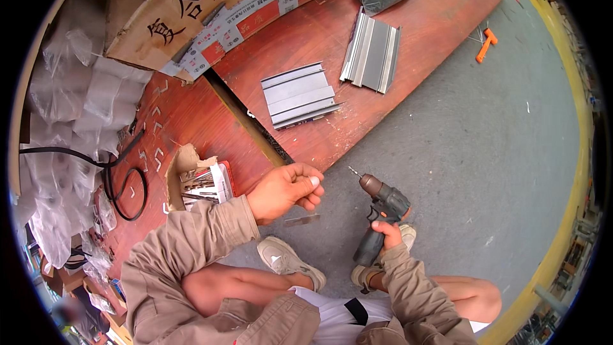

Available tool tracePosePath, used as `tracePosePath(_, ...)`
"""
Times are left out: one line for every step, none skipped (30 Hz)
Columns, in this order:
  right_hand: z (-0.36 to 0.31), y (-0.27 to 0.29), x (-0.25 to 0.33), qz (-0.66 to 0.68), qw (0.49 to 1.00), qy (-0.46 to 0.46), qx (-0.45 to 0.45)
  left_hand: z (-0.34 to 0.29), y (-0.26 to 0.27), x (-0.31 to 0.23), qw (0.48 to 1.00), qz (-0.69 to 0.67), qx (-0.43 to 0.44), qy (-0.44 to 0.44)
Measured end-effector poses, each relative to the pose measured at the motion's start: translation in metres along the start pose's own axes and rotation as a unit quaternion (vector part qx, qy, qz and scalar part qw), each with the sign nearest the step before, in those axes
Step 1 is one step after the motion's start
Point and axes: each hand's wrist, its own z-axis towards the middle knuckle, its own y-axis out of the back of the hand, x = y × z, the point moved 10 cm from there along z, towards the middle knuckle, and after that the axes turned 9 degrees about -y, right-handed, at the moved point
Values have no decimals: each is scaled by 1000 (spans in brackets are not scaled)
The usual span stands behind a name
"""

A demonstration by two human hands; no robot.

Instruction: The person uses a drill to make holes in metal frames on a workspace, then uses scissors to cut material.

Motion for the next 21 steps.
tracePosePath(-33, -52, 15, -22, 997, 36, 58, -7, 18, -5, 999, -14, -40, -12)
tracePosePath(-56, -68, 33, -49, 994, 50, 83, -4, 15, -13, 998, -25, -50, -28)
tracePosePath(-77, -87, 50, -76, 989, 64, 109, -1, 15, -21, 997, -33, -62, -44)
tracePosePath(-102, -106, 69, -102, 982, 82, 134, 3, 12, -31, 995, -43, -71, -61)
tracePosePath(-115, -120, 83, -116, 978, 78, 153, 6, 7, -36, 993, -59, -76, -65)
tracePosePath(-120, -130, 86, -127, 973, 104, 165, 8, 3, -42, 992, -68, -80, -71)
tracePosePath(-123, -140, 90, -137, 966, 130, 178, 9, 1, -49, 991, -75, -84, -77)
tracePosePath(-127, -149, 94, -147, 958, 156, 189, 8, -3, -53, 990, -79, -83, -85)
tracePosePath(-128, -155, 96, -146, 952, 171, 207, 7, -5, -56, 989, -84, -82, -92)
tracePosePath(-128, -159, 96, -143, 950, 178, 215, 6, -7, -60, 988, -87, -80, -100)
tracePosePath(-126, -166, 94, -138, 947, 182, 227, 2, -5, -61, 987, -91, -82, -104)
tracePosePath(-125, -172, 92, -134, 943, 187, 238, 0, -2, -63, 987, -80, -86, -107)
tracePosePath(-123, -174, 89, -130, 947, 175, 236, -2, 0, -66, 987, -70, -88, -111)
tracePosePath(-122, -177, 89, -138, 948, 170, 230, -4, 3, -68, 987, -60, -91, -115)
tracePosePath(-121, -179, 89, -147, 949, 164, 225, -4, 7, -66, 988, -57, -88, -113)
tracePosePath(-120, -181, 89, -156, 950, 159, 219, -4, 9, -67, 989, -47, -86, -115)
tracePosePath(-126, -189, 94, -165, 946, 171, 221, -5, 11, -69, 989, -35, -84, -116)
tracePosePath(-130, -191, 99, -202, 931, 212, 219, -7, 11, -73, 989, -17, -83, -120)
tracePosePath(-135, -194, 105, -237, 913, 255, 214, -7, 10, -74, 990, -13, -74, -117)
tracePosePath(-139, -193, 112, -297, 875, 326, 200, -6, 8, -76, 991, -11, -64, -116)
tracePosePath(-139, -191, 114, -321, 856, 356, 193, -3, 5, -76, 993, -24, -47, -108)
